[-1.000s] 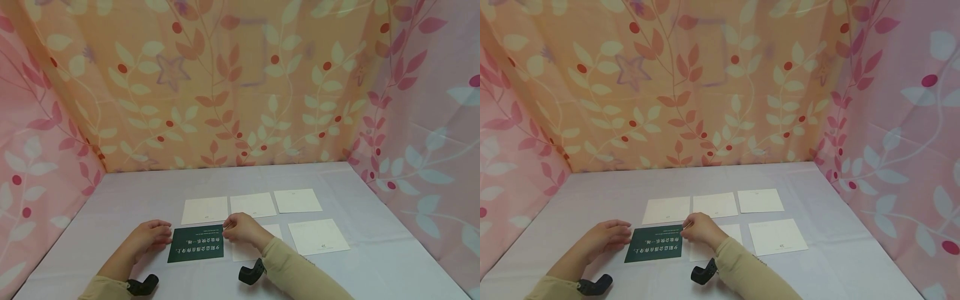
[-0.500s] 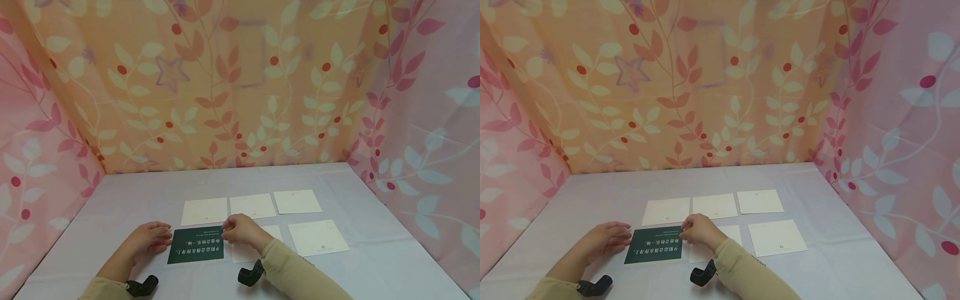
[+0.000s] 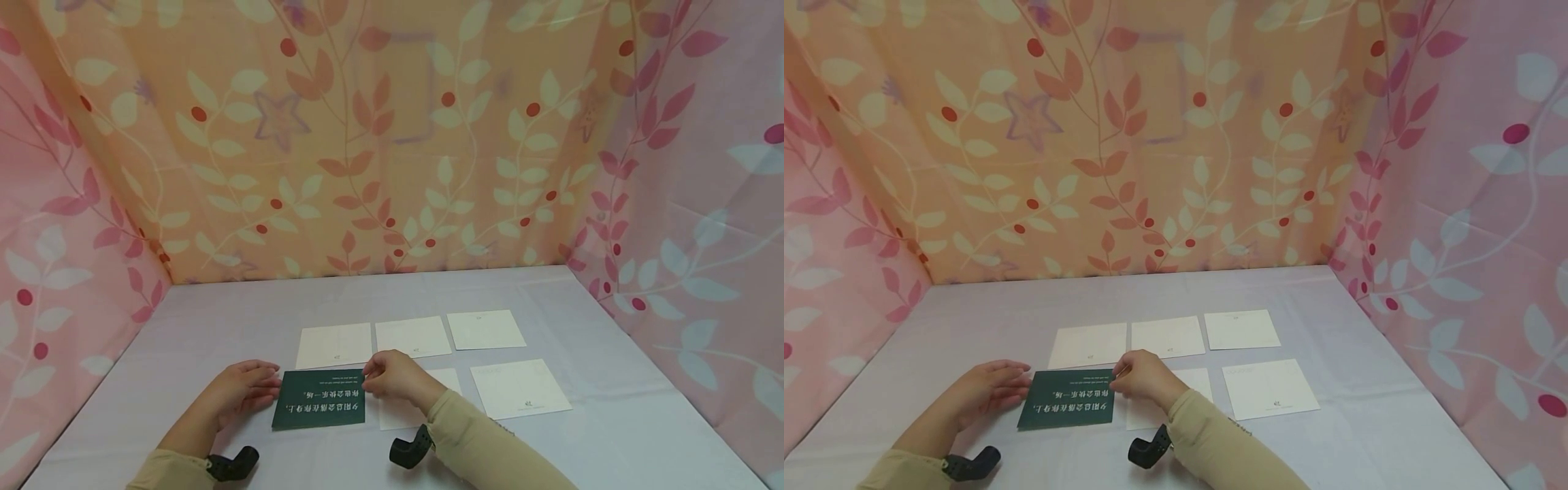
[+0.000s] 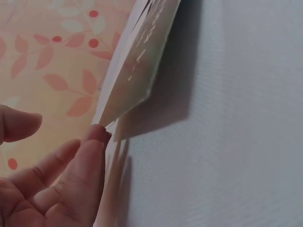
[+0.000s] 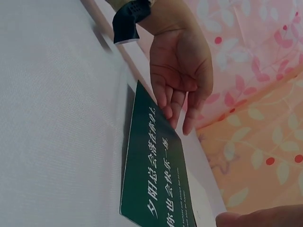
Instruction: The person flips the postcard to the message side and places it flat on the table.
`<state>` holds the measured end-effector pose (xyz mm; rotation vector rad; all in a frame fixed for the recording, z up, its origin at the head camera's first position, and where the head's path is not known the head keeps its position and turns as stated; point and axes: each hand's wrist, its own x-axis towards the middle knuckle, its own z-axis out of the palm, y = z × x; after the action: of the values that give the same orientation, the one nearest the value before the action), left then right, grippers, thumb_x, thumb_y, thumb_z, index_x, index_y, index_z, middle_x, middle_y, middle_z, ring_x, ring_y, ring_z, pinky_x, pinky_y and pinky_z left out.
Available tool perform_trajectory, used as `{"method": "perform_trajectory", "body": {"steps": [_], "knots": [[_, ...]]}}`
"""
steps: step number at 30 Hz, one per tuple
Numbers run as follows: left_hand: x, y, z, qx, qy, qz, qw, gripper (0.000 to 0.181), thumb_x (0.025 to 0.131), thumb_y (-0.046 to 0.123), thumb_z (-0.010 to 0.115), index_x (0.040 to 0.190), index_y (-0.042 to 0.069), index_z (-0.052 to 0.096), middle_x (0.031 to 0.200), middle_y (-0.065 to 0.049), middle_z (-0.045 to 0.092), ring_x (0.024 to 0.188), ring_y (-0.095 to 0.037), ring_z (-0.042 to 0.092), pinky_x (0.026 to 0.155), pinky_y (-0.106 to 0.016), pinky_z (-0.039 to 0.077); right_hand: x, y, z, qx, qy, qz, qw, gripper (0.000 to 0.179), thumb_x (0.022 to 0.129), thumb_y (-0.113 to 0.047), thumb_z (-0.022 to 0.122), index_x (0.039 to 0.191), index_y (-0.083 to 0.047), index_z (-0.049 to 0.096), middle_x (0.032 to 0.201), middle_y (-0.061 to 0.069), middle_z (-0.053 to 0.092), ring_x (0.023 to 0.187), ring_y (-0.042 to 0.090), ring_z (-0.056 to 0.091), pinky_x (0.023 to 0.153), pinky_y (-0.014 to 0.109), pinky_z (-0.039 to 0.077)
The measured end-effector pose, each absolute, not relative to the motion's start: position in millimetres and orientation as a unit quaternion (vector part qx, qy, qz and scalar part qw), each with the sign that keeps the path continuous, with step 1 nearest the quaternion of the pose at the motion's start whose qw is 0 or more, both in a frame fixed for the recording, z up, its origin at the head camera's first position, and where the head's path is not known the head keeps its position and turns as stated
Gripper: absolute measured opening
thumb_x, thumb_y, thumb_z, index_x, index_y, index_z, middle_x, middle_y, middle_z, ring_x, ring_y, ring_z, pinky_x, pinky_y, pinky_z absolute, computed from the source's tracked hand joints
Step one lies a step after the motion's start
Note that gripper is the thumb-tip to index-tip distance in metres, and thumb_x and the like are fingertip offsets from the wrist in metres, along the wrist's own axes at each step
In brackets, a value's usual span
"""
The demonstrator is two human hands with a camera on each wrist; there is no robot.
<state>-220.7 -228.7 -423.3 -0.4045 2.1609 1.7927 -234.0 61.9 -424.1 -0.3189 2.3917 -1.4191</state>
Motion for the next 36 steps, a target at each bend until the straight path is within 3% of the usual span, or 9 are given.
{"method": "perform_trajectory", "body": {"steps": [8,36], "knots": [[-221,-225,-426,-0.109,0.779,0.602,0.140,0.035,0.083,0.011,0.064,0.113,-0.006,0.057,0.096,-0.011,0.067,0.083,-0.018,0.063,0.072,-0.031,0.053,-232,62,-424,-0.113,0.840,-0.502,0.173,0.017,0.076,-0.009,0.072,0.090,-0.005,0.063,0.077,0.003,0.059,0.066,0.017,0.058,0.061,0.030,0.051],[-220,-222,-429,-0.089,0.773,0.613,0.137,0.043,0.083,0.000,0.060,0.123,-0.009,0.048,0.084,-0.007,0.064,0.073,-0.014,0.061,0.064,-0.026,0.053,-235,65,-426,-0.121,0.834,-0.512,0.163,0.018,0.076,-0.007,0.071,0.088,-0.004,0.059,0.076,0.002,0.061,0.065,0.016,0.059,0.057,0.027,0.050]]}}
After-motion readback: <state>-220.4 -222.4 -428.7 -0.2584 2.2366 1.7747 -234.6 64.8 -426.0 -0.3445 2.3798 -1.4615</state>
